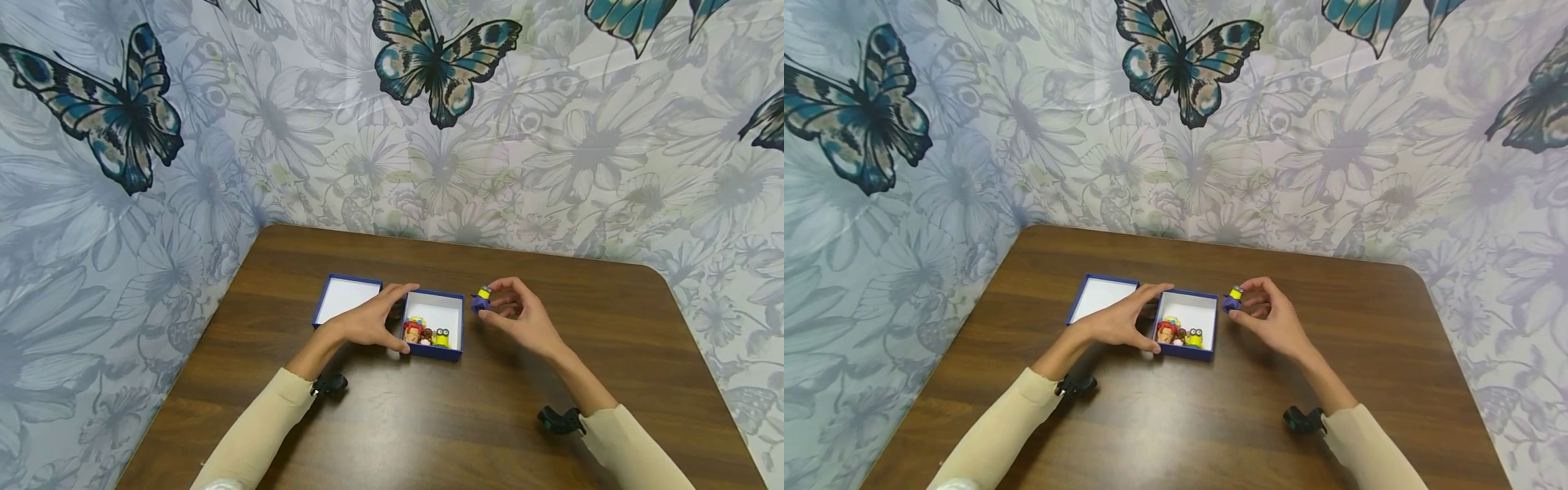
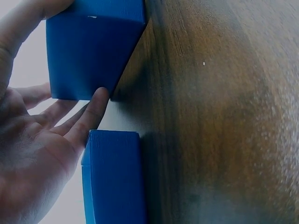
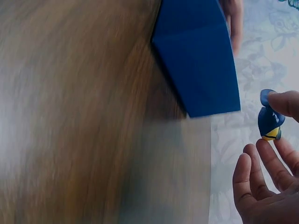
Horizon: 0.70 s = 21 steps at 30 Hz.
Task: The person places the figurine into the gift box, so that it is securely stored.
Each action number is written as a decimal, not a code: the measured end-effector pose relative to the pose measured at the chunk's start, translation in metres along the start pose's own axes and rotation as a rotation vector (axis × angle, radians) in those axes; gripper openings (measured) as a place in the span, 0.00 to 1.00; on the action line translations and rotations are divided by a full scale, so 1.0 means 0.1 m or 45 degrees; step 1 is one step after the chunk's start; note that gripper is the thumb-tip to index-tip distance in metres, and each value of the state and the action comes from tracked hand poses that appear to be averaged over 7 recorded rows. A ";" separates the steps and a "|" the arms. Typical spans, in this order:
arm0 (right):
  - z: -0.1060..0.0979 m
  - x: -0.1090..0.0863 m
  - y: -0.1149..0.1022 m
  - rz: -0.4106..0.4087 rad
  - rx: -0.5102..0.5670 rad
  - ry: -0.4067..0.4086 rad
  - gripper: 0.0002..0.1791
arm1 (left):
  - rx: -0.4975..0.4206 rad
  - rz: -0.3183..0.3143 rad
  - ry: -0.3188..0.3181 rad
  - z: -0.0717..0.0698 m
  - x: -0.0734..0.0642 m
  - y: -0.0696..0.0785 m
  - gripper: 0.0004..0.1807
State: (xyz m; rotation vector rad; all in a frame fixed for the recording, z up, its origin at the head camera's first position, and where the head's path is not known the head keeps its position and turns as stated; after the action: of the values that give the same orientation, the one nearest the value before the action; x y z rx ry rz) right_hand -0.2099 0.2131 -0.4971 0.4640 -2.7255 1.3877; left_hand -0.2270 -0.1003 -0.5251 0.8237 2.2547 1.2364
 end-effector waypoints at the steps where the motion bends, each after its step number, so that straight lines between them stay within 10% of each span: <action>1: 0.02 0.01 -0.02 0.003 0.011 -0.011 0.28 | 0.001 0.000 0.001 0.00 0.00 0.00 0.68; 21: 0.35 0.18 -0.28 -0.020 0.027 -0.137 0.28 | 0.023 0.029 0.014 -0.01 0.02 -0.01 0.69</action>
State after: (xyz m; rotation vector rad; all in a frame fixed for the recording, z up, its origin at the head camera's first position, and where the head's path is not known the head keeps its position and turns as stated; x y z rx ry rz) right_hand -0.2153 0.1654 -0.4924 0.5768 -2.7864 1.4302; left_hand -0.2298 -0.0998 -0.5259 0.8530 2.2742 1.2356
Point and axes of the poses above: each hand's wrist, its own x-axis towards the middle knuckle, its own z-axis out of the palm, y = z × x, the point moved 5 cm from there along x, towards the middle knuckle, and after that the axes turned 8 degrees about -x, right-handed, at the moved point
